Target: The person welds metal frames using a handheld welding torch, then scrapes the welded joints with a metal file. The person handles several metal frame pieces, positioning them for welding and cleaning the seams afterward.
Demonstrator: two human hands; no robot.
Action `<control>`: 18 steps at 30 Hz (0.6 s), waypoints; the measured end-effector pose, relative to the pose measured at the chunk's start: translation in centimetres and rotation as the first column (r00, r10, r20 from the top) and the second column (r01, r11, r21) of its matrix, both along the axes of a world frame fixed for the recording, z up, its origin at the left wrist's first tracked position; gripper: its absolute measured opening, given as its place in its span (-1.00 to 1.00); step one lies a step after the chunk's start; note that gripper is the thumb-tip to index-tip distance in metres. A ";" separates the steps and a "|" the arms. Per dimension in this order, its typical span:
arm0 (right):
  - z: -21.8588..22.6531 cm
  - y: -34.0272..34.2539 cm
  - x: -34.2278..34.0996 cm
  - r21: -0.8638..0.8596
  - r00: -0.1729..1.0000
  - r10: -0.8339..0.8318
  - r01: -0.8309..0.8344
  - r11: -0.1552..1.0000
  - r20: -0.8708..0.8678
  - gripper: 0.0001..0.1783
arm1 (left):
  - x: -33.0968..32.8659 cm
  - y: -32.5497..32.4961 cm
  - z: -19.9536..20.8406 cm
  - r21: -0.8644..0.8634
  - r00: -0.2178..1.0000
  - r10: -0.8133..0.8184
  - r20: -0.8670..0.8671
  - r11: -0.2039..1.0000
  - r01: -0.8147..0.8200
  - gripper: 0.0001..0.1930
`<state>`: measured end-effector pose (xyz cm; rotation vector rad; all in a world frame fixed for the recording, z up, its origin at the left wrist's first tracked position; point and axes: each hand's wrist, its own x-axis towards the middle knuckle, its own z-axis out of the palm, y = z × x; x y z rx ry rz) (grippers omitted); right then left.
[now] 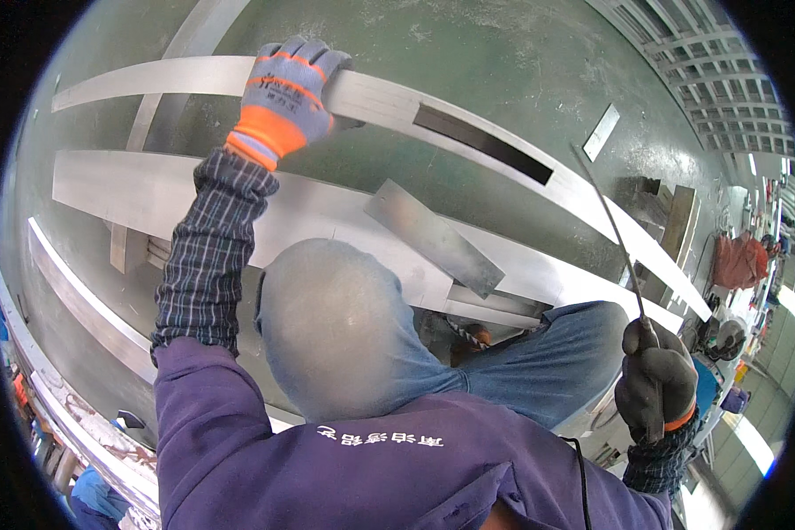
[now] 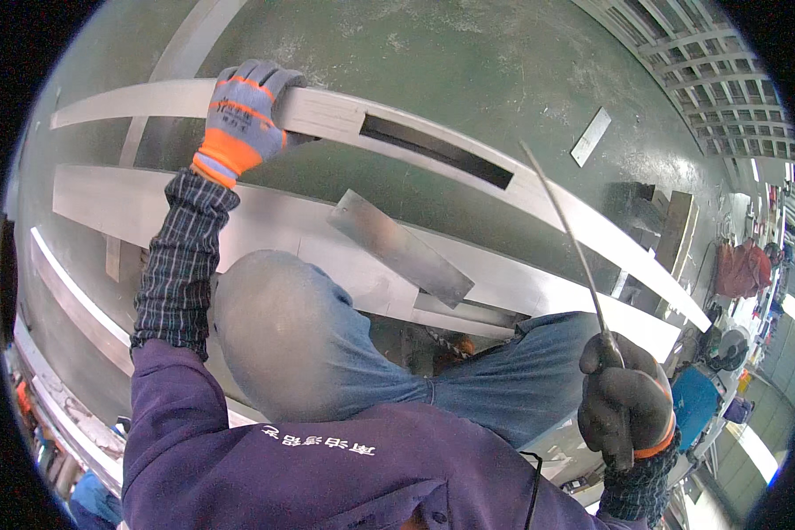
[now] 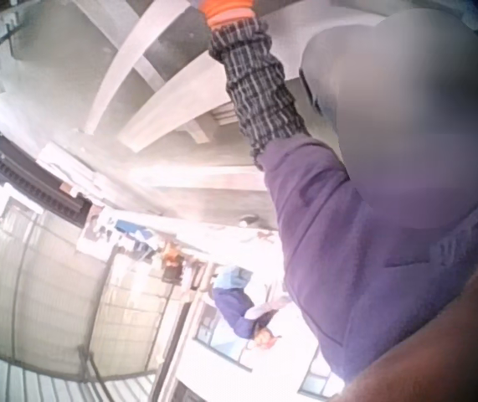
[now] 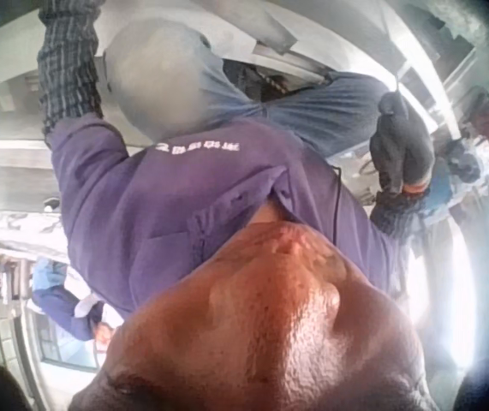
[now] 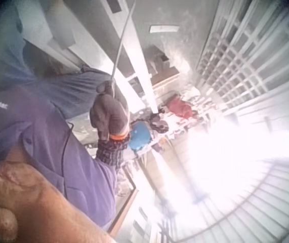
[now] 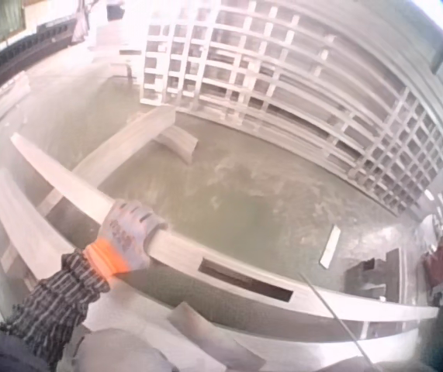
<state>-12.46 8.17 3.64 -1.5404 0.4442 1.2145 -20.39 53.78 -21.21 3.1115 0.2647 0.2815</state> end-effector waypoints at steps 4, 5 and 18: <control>-1.9 -0.4 -0.3 -0.236 0.913 0.294 -0.231 0.944 0.283 -0.75 | 2.9 -0.8 2.4 0.057 0.974 0.099 -0.202 0.994 -0.089 -0.29; -3.0 -0.5 0.7 -0.337 0.850 0.480 -0.396 0.854 0.217 -0.75 | 3.7 -0.8 3.1 0.046 0.966 0.123 -0.229 0.992 -0.115 -0.25; -21.7 7.4 -1.3 -0.658 0.005 0.899 -0.679 0.325 0.438 -0.30 | -10.7 -8.6 4.9 -0.492 0.849 0.466 0.251 0.816 -0.302 -0.43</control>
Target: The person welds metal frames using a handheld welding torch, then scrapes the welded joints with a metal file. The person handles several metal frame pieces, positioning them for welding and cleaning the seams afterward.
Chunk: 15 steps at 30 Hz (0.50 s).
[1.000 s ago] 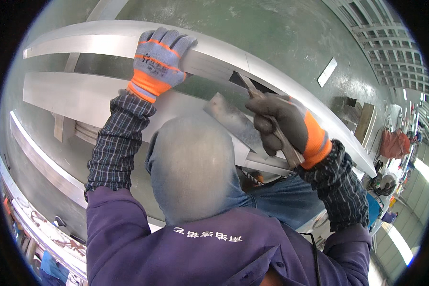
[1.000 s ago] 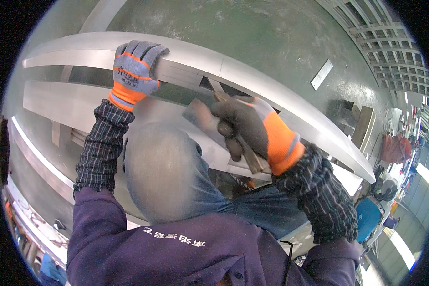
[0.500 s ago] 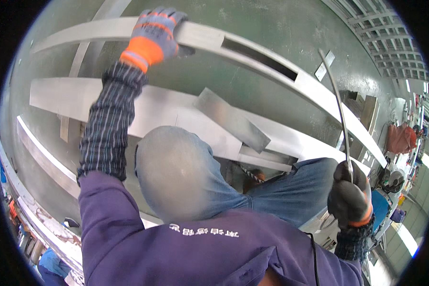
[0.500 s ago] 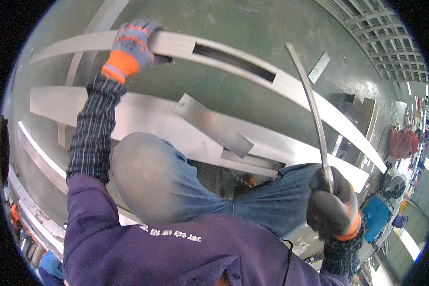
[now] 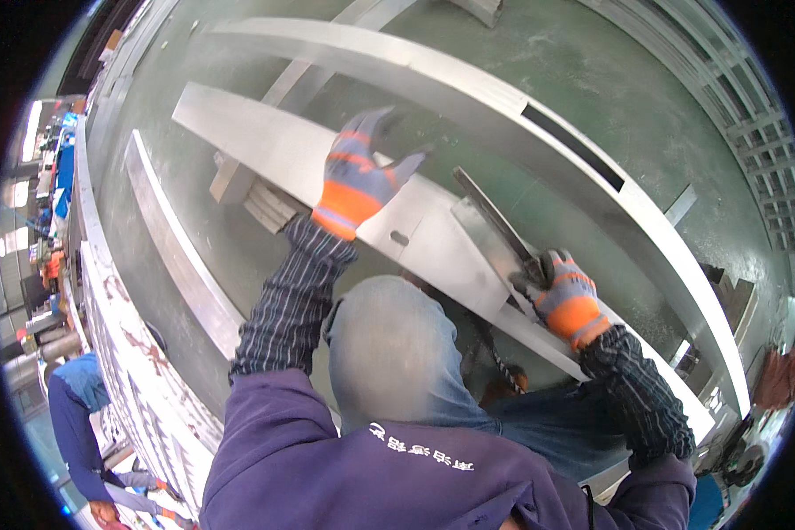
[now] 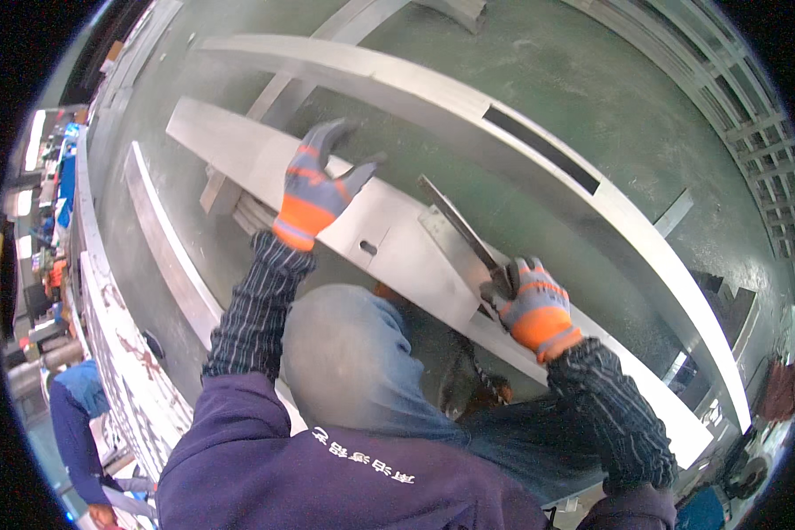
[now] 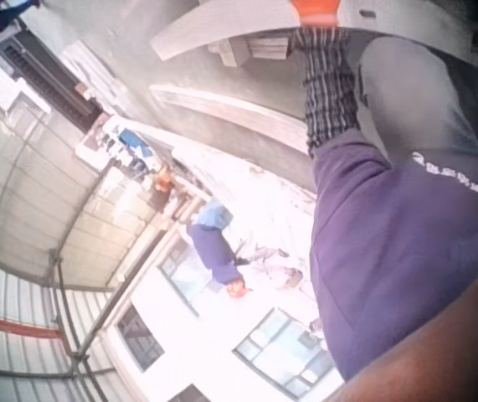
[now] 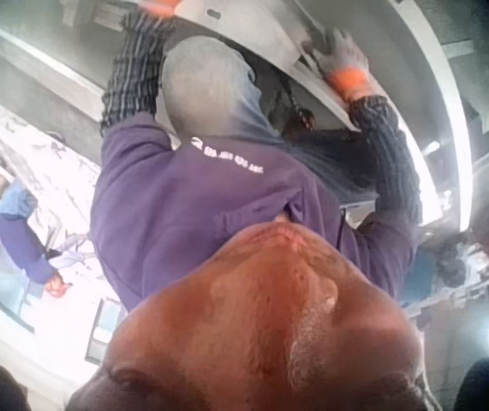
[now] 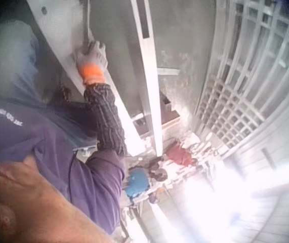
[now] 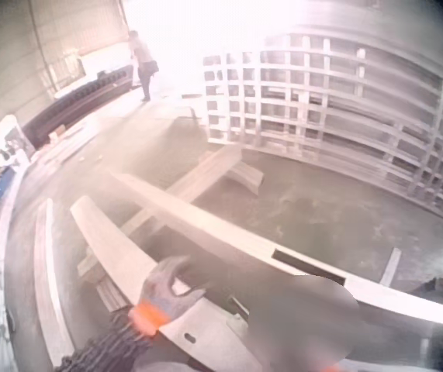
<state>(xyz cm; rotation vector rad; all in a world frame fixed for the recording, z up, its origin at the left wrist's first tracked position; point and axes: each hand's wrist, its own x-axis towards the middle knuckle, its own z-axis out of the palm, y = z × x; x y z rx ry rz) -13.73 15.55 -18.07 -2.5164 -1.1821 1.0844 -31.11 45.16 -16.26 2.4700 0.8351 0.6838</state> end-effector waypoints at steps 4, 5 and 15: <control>-1.3 1.0 0.4 -0.049 0.985 0.114 -0.109 0.993 0.126 -0.28 | -9.3 -4.6 -2.5 -0.759 0.969 0.242 0.042 0.639 -0.127 -0.70; -0.2 1.6 0.2 -0.092 0.988 0.123 -0.115 0.989 0.090 -0.28 | -12.0 -5.3 -3.4 -0.768 0.970 0.220 -0.104 0.602 -0.219 -0.73; 1.6 6.8 -4.6 0.119 0.943 0.306 -0.291 0.949 -0.133 -0.40 | -11.4 -9.2 -5.0 -0.966 0.984 0.034 0.175 0.201 0.165 -0.49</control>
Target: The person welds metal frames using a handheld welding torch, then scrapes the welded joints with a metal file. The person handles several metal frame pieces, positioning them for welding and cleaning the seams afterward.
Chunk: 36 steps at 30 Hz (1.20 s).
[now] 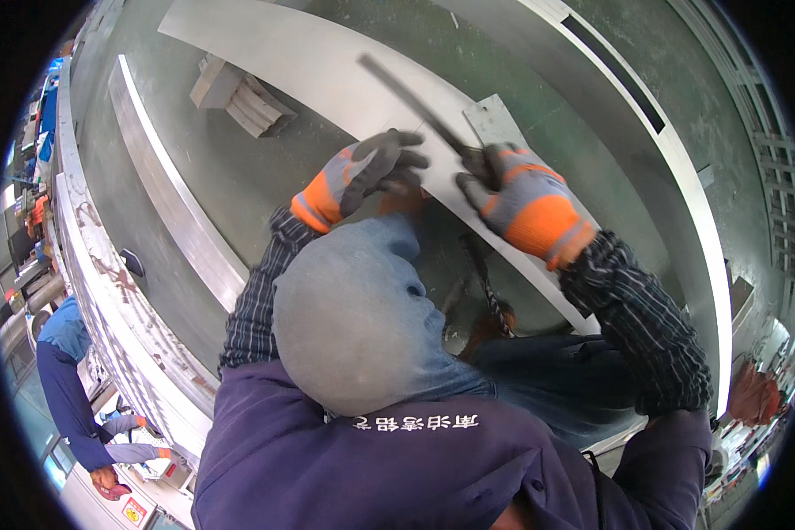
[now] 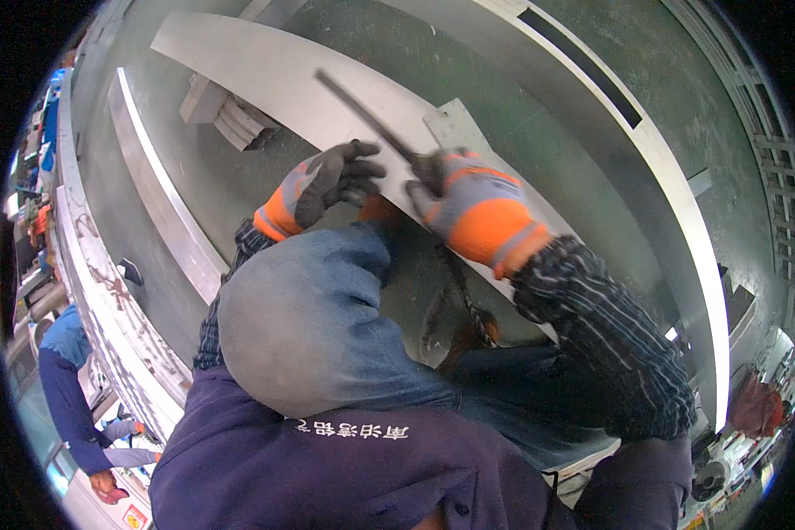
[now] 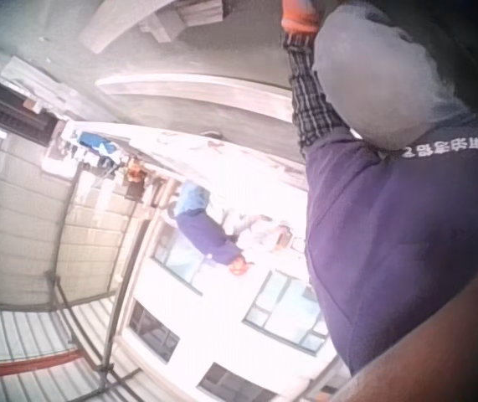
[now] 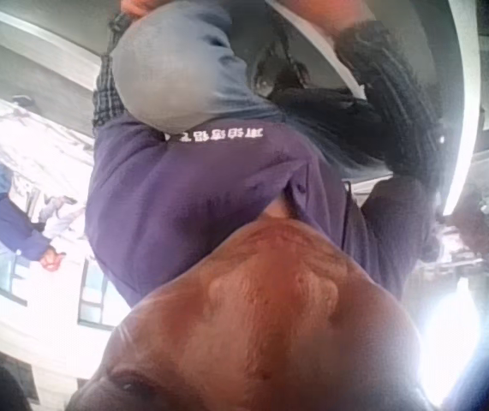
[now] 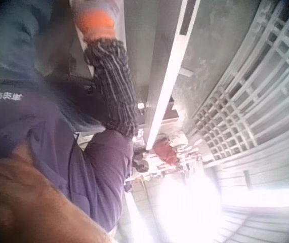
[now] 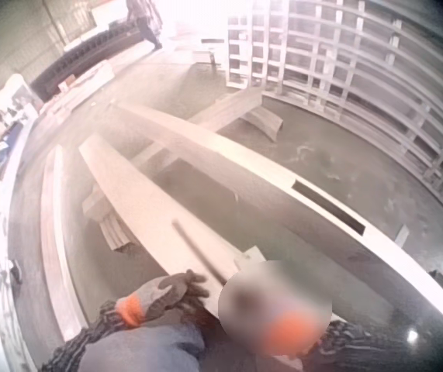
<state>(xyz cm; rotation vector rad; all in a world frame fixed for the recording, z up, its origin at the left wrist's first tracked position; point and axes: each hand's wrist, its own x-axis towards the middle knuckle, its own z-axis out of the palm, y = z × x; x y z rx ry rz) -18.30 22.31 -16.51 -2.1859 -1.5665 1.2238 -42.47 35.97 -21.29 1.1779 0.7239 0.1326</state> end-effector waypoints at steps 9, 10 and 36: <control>-2.1 0.1 3.4 0.045 0.929 -0.095 0.085 0.995 0.358 0.05 | -6.8 3.3 -5.9 0.844 0.954 0.202 -0.222 0.530 0.084 -0.68; -3.3 -0.2 3.4 -0.029 0.893 -0.073 0.096 0.995 0.443 0.10 | -7.5 3.8 -6.1 0.863 0.941 0.231 -0.248 0.494 0.106 -0.69; 3.5 7.2 -5.3 0.273 0.704 -0.229 0.523 0.808 -0.672 -0.69 | -0.5 2.2 5.9 0.153 0.964 -0.170 -0.203 0.967 0.203 -0.58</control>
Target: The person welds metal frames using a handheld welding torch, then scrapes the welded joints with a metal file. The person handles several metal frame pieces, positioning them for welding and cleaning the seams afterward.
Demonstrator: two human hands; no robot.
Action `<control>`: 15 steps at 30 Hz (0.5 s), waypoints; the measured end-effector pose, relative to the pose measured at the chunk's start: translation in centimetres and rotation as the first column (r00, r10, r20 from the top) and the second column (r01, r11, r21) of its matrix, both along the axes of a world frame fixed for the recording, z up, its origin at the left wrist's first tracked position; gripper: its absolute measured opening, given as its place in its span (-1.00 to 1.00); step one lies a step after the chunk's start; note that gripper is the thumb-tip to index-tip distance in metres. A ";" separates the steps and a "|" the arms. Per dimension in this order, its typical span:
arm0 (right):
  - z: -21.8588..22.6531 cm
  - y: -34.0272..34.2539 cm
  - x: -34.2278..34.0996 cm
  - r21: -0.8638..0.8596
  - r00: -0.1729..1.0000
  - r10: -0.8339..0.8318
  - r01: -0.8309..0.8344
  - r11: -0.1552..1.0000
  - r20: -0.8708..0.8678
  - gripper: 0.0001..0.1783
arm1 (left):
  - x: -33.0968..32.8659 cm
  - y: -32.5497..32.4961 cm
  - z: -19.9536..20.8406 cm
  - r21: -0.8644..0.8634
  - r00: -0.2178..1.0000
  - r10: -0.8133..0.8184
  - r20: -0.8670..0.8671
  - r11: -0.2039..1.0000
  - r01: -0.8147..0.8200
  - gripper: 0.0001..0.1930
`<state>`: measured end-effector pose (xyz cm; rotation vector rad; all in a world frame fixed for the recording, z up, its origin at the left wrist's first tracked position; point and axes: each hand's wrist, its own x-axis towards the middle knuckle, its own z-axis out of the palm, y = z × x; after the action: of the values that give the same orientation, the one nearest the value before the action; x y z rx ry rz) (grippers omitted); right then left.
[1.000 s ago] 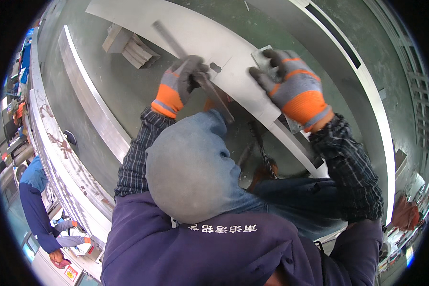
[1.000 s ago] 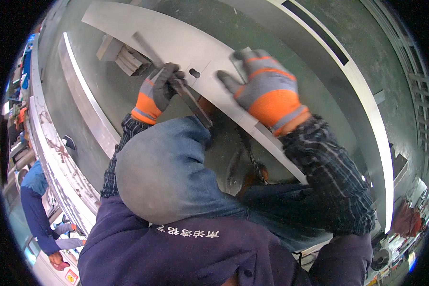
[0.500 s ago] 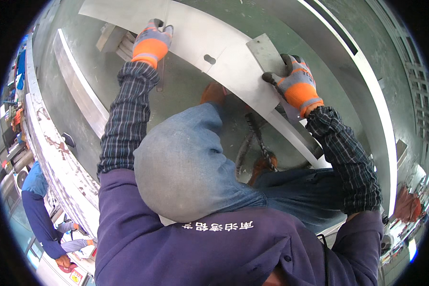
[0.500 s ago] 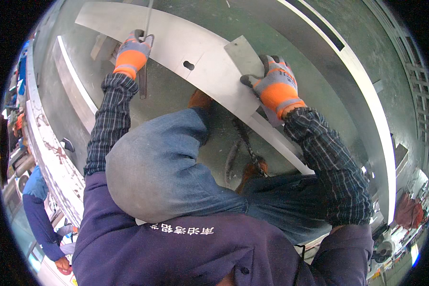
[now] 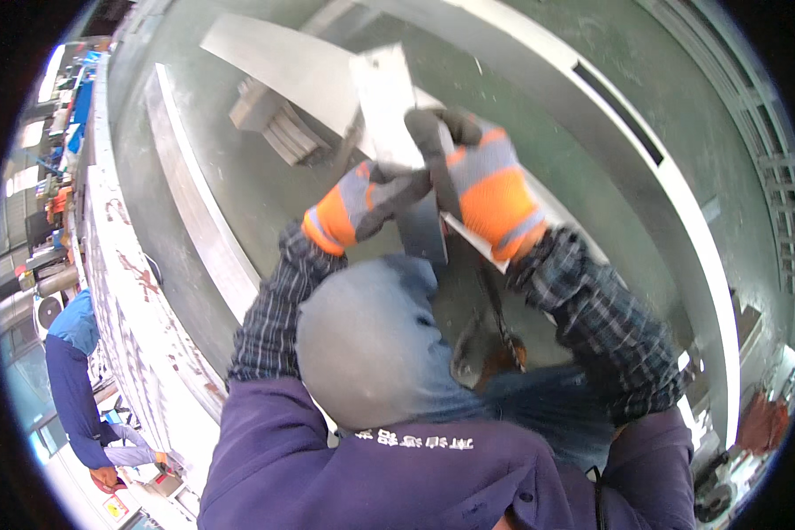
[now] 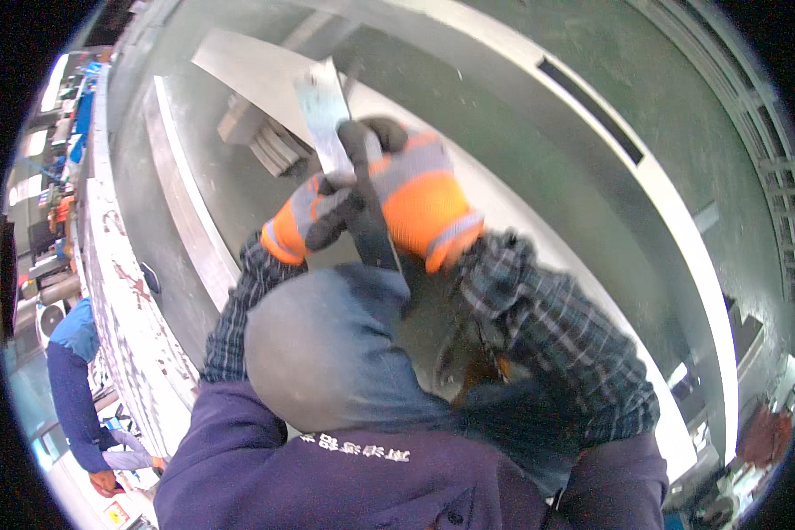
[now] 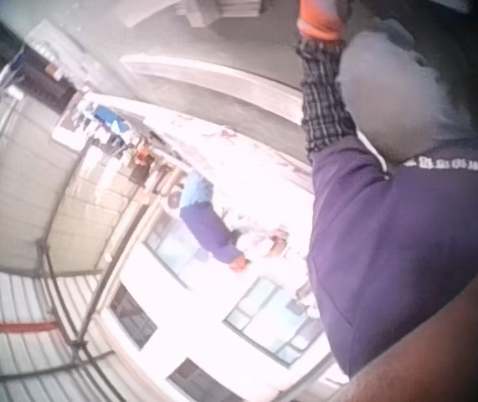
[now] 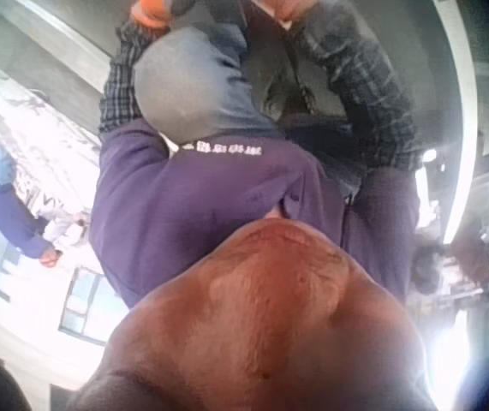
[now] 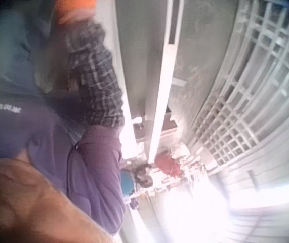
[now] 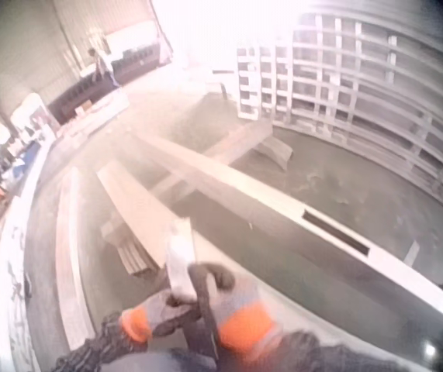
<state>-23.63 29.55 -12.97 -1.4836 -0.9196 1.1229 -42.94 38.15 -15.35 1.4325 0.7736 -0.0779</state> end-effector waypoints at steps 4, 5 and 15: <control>-6.6 -6.2 -4.0 0.307 0.978 -0.182 0.144 0.941 0.099 -0.57 | -2.5 0.1 0.9 0.625 0.993 0.111 0.040 0.772 -0.111 -0.65; -9.4 -8.9 -4.4 0.191 0.984 -0.064 0.031 0.981 0.168 -0.52 | -1.7 -0.4 2.5 0.311 0.861 0.509 0.014 0.816 -0.487 -0.64; -24.6 -18.0 -7.6 -0.805 0.733 0.603 -0.129 0.579 0.316 -0.19 | -1.0 -5.1 15.6 -0.188 0.343 0.889 0.303 0.408 -0.893 -0.63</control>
<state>-31.26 11.51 -37.52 -2.4922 -1.3355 1.5279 -43.99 33.06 0.27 0.7900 1.1557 1.0548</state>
